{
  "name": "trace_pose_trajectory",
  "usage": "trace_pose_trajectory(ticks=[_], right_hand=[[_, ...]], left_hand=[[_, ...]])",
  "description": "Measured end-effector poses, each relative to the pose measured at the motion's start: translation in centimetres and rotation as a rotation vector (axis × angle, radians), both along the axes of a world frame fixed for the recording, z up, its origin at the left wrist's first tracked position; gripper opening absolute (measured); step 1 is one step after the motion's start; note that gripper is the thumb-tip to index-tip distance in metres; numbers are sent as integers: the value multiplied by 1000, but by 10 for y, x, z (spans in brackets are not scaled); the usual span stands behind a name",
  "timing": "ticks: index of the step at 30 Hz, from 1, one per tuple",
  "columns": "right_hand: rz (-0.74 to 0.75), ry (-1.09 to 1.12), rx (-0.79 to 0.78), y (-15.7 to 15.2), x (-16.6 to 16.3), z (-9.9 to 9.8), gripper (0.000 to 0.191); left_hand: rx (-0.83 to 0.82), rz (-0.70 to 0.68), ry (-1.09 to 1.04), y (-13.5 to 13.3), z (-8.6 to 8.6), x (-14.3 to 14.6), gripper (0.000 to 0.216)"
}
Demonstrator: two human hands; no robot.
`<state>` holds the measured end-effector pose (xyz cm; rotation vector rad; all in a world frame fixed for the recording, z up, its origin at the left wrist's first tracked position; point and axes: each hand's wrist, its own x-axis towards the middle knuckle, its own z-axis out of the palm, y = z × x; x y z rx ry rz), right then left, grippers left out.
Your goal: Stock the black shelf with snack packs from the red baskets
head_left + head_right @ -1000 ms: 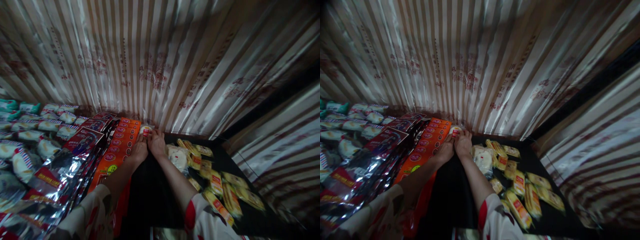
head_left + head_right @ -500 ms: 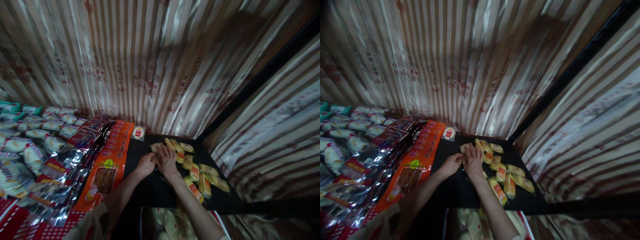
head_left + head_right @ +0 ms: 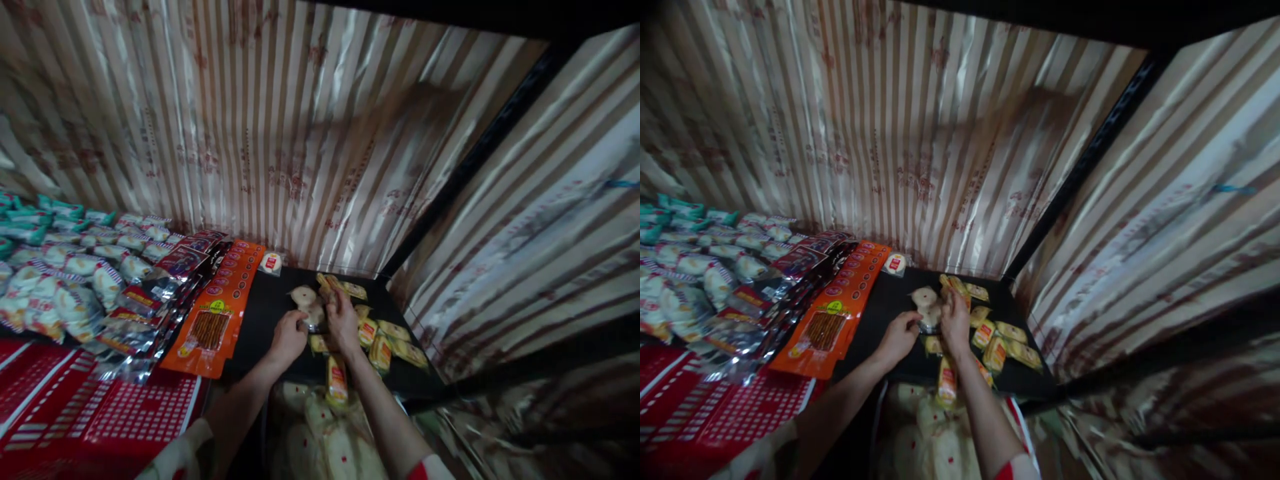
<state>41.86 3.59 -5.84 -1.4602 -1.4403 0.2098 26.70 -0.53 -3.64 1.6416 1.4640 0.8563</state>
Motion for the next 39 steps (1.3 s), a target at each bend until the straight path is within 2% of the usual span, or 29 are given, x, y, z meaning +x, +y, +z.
trace_pose_trajectory(ticks=[4, 7, 10, 15, 19, 22, 25, 28, 32, 34, 37, 39], right_hand=[[-108, 416, 69, -9, 10, 13, 45], [-42, 802, 28, -25, 7, 20, 44], [75, 1049, -109, -49, -4, 30, 43], [203, 1129, -253, -89, -28, 48, 38], [153, 1174, -234, -120, -48, 60, 39], [140, 1224, -218, -146, -63, 65, 42], [201, 1185, -224, -166, -72, 68, 46], [213, 1036, -225, -174, -74, 67, 45], [207, 644, -148, -177, -71, 70, 43], [274, 460, -143, -180, -71, 75, 44], [413, 317, -189, -186, -74, 84, 48], [475, 293, -235, -189, -76, 88, 51]], left_hand=[[37, 38, -30, -21, 8, 0, 27], [-20, 78, -158, -40, 11, -3, 25], [-144, 140, -400, -59, 18, -5, 26], [-260, 204, -688, -89, 41, -8, 38], [-355, 138, -783, -114, 55, -11, 33], [-355, 191, -764, -130, 60, -14, 28], [-301, 273, -730, -139, 62, -23, 30], [-229, 228, -676, -144, 64, -40, 35], [-126, 81, -542, -148, 65, -70, 37], [-99, -26, -487, -148, 66, -84, 38], [-89, -172, -432, -147, 72, -100, 43], [-70, -195, -413, -145, 79, -106, 50]])
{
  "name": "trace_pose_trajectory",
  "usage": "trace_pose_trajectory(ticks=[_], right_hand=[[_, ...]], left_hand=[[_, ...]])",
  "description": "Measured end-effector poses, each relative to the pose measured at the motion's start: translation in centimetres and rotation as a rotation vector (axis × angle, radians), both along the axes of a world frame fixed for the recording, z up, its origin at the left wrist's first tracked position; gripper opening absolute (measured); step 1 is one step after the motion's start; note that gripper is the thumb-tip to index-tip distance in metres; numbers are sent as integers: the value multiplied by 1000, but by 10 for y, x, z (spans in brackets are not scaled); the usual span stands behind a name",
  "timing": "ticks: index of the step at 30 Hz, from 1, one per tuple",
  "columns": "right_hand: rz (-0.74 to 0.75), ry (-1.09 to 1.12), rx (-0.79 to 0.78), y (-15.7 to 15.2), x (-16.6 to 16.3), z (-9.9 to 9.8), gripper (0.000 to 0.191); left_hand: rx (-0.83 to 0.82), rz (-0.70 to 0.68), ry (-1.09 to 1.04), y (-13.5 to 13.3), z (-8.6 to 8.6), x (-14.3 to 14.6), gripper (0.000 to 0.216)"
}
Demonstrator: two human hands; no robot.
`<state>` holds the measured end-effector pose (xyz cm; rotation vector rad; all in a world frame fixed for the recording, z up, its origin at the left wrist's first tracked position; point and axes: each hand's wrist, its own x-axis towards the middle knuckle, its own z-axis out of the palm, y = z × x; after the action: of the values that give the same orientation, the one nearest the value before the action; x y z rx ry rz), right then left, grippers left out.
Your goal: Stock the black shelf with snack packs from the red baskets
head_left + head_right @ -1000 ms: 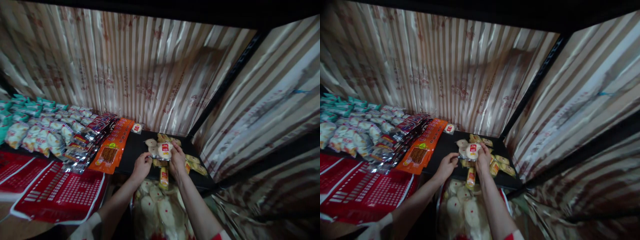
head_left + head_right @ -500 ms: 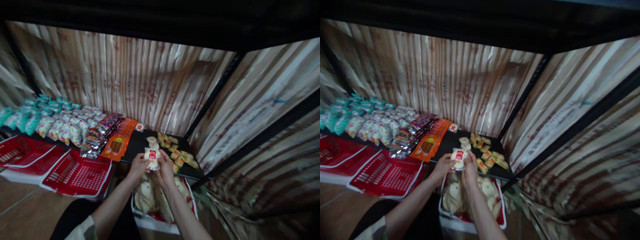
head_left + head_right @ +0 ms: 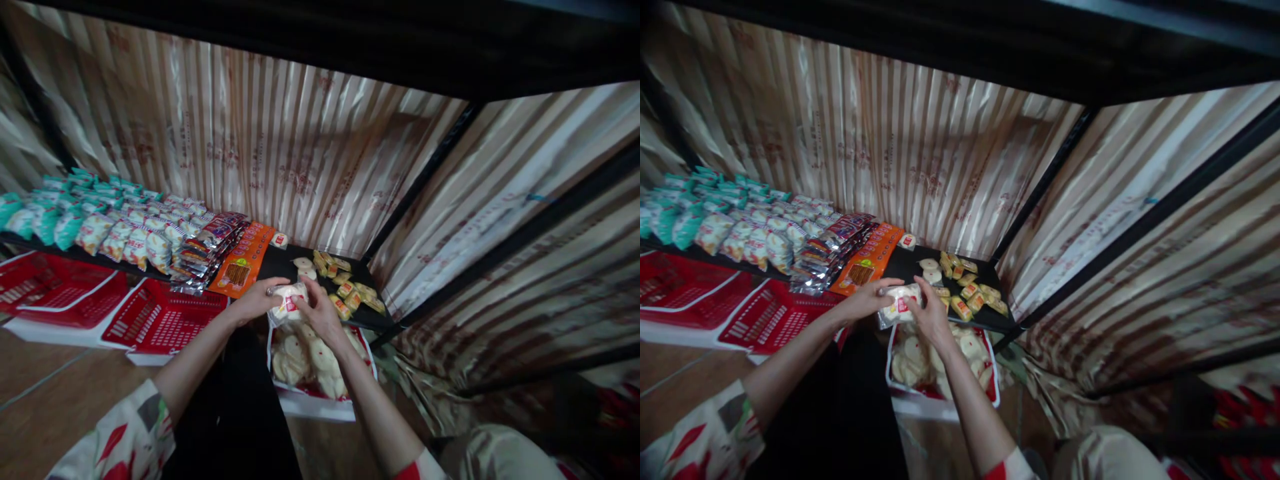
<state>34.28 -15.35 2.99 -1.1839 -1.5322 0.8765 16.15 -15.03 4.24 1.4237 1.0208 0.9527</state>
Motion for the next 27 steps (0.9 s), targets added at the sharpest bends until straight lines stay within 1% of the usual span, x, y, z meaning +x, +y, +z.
trace_pose_trajectory(ticks=[2, 4, 6, 8, 10, 12, 15, 17, 19, 22, 25, 27], right_hand=[[29, 5, -53, -3, -1, 3, 51], [39, 37, -115, -6, -2, 6, 49], [44, 70, -165, -11, -4, 8, 45], [24, 75, -187, -19, -7, 11, 42], [-16, 53, -197, -29, -8, 13, 41], [-56, 46, -214, -40, -9, 13, 41], [-123, 90, -254, -57, -7, 9, 43], [-193, 114, -269, -69, -3, 3, 43], [-252, 152, -287, -83, 3, -3, 43], [-293, 247, -343, -104, 12, -13, 45], [-317, 313, -405, -123, 20, -19, 45], [-325, 338, -430, -134, 23, -20, 45]], left_hand=[[9, 55, -6, 2, 8, -2, 54], [-3, 132, -41, 3, 14, -1, 50], [-20, 174, -81, 2, 17, 0, 38], [-38, 181, -113, 0, 17, 1, 23], [-54, 179, -145, -3, 13, 3, 14], [-65, 181, -181, -9, 7, 5, 13], [-98, 186, -231, -22, 0, 13, 12], [-133, 189, -248, -33, -3, 20, 11], [-169, 186, -242, -46, -5, 27, 12], [-207, 159, -211, -65, -10, 39, 13], [-206, 137, -179, -81, -18, 50, 11], [-193, 156, -145, -90, -21, 56, 10]])
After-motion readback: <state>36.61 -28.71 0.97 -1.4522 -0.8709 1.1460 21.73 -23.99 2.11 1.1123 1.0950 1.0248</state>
